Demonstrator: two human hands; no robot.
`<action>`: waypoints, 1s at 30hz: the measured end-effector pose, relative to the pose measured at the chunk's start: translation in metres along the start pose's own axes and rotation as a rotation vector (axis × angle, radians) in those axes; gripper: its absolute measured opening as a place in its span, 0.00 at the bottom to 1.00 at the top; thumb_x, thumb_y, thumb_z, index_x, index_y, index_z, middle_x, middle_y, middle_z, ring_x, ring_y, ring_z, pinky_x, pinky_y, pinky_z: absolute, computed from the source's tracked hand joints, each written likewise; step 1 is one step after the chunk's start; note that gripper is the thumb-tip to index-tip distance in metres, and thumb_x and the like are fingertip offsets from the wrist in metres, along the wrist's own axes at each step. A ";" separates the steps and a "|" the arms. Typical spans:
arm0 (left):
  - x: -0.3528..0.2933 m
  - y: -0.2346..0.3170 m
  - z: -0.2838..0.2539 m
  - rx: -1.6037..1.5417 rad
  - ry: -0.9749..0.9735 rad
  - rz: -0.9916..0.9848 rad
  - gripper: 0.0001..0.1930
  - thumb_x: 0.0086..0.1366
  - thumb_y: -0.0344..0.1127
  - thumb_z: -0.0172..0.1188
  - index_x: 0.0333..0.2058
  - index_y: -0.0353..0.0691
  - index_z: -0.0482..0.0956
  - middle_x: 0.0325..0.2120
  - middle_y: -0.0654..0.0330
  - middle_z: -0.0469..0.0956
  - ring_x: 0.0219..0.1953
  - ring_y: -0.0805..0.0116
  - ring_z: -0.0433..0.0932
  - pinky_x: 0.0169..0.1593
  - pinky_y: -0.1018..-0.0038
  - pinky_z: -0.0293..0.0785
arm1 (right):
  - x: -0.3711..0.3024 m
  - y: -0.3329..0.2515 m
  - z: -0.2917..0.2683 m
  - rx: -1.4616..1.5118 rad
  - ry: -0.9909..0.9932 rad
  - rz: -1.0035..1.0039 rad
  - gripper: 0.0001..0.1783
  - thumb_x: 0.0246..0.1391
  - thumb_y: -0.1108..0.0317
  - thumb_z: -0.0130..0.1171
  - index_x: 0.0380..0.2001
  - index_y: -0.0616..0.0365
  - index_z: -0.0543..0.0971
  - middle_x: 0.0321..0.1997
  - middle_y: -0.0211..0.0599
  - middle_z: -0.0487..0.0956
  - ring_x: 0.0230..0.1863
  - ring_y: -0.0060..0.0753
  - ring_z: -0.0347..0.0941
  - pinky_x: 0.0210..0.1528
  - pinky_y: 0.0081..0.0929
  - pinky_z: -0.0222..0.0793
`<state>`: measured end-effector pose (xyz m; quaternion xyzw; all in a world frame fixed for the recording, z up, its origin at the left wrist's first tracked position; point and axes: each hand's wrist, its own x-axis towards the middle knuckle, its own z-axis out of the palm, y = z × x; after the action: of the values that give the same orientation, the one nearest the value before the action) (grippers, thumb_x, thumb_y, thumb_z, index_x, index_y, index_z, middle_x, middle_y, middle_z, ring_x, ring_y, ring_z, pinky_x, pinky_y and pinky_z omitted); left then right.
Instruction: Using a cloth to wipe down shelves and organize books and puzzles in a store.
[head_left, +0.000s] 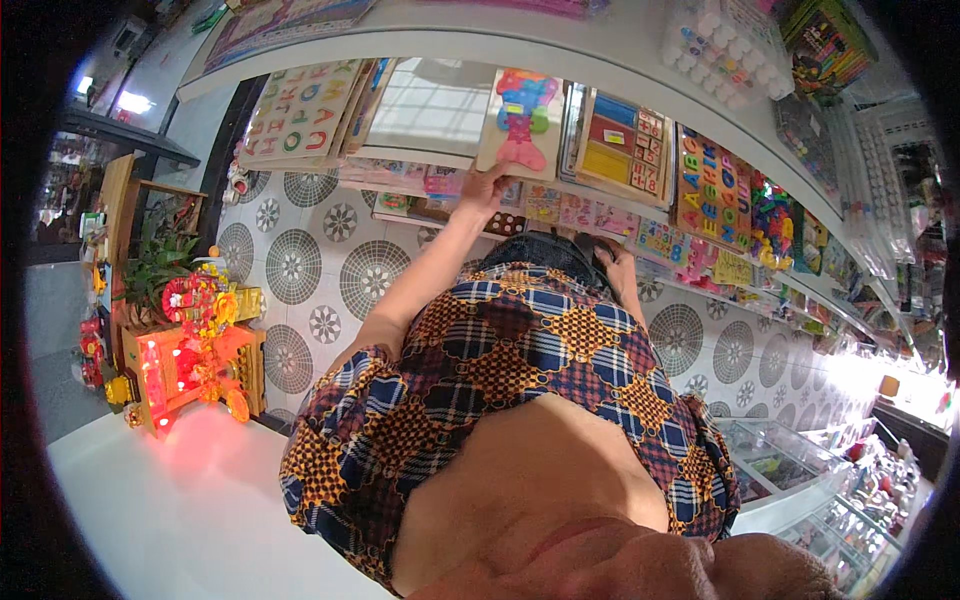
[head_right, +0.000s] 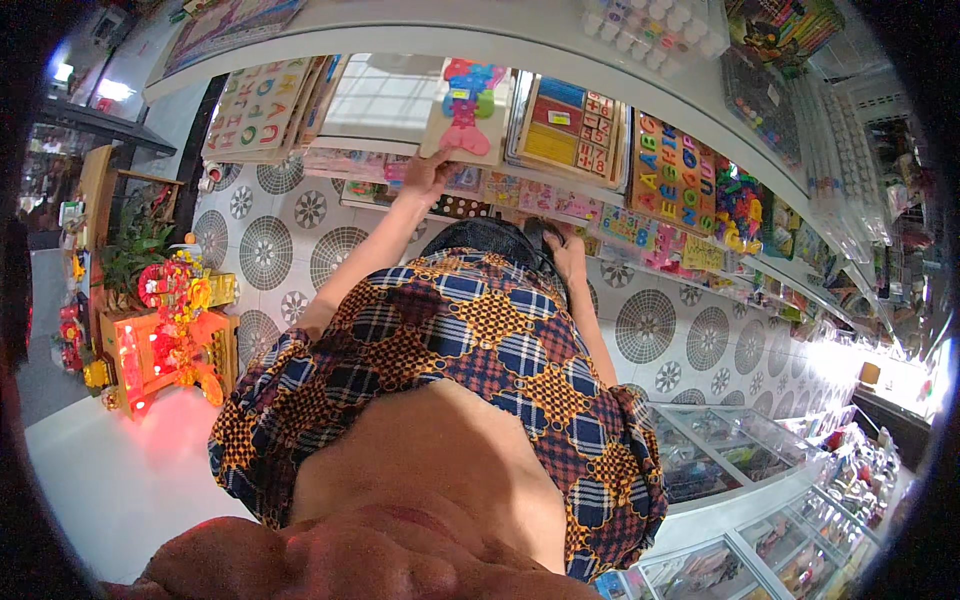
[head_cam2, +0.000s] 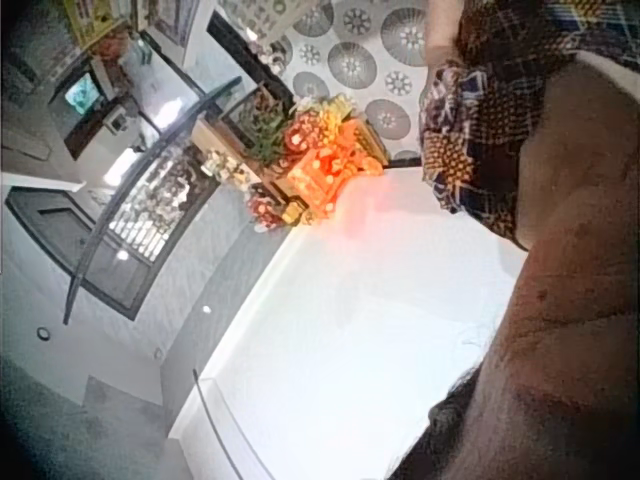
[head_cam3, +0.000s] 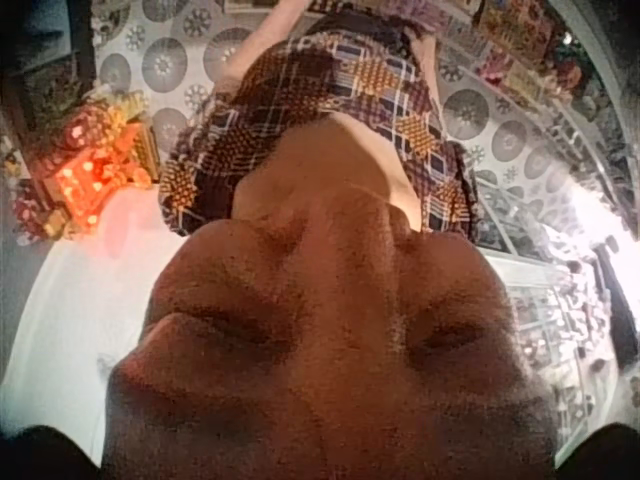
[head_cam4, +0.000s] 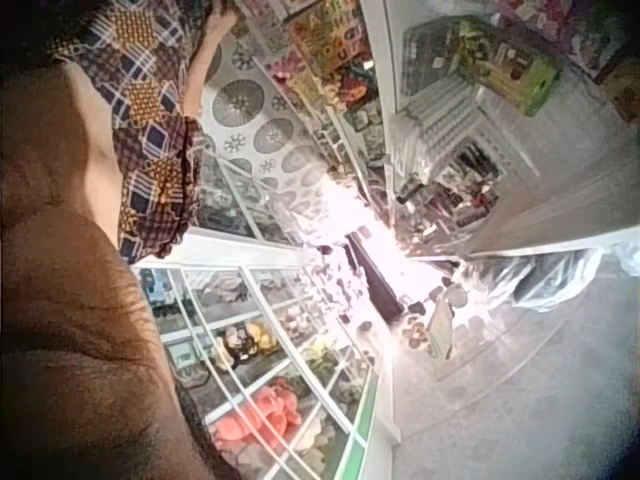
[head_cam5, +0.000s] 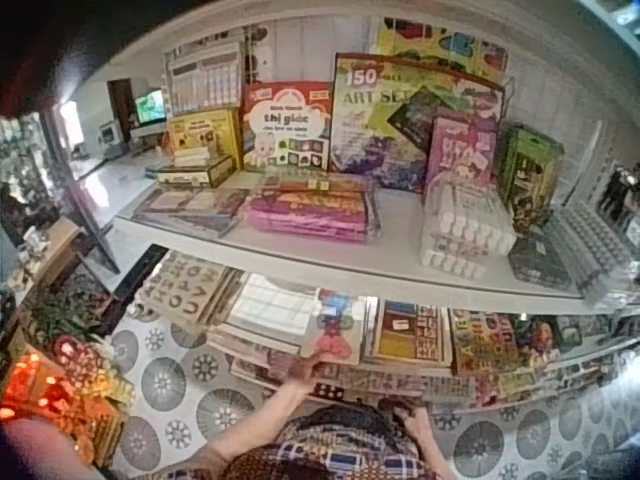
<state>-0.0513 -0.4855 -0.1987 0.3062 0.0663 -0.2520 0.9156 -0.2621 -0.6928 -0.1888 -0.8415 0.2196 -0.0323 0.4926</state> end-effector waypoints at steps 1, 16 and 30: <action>0.002 -0.008 -0.002 0.000 -0.017 0.037 0.17 0.52 0.25 0.57 0.42 0.42 0.69 0.32 0.64 0.74 0.32 0.71 0.75 0.27 0.78 0.77 | -0.001 0.000 -0.001 -0.029 0.007 0.006 0.17 0.45 0.66 0.53 0.40 0.61 0.73 0.38 0.43 0.76 0.40 0.34 0.71 0.44 0.25 0.61; 0.018 -0.056 -0.030 1.306 0.363 0.383 0.28 0.50 0.46 0.57 0.38 0.23 0.65 0.36 0.37 0.68 0.47 0.46 0.63 0.49 0.58 0.55 | -0.010 -0.002 0.001 -0.040 0.029 -0.024 0.18 0.48 0.66 0.53 0.42 0.63 0.72 0.36 0.46 0.76 0.36 0.30 0.69 0.41 0.25 0.62; -0.012 0.014 -0.007 0.844 0.074 -0.035 0.20 0.55 0.35 0.56 0.40 0.29 0.61 0.28 0.51 0.73 0.26 0.65 0.75 0.26 0.72 0.71 | 0.016 0.032 0.040 -0.001 -0.013 0.038 0.16 0.49 0.66 0.52 0.40 0.63 0.73 0.34 0.40 0.76 0.32 0.27 0.69 0.37 0.25 0.64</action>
<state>-0.0547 -0.4664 -0.1937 0.6620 -0.0045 -0.2614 0.7024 -0.2479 -0.6799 -0.2385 -0.8374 0.2325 -0.0173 0.4943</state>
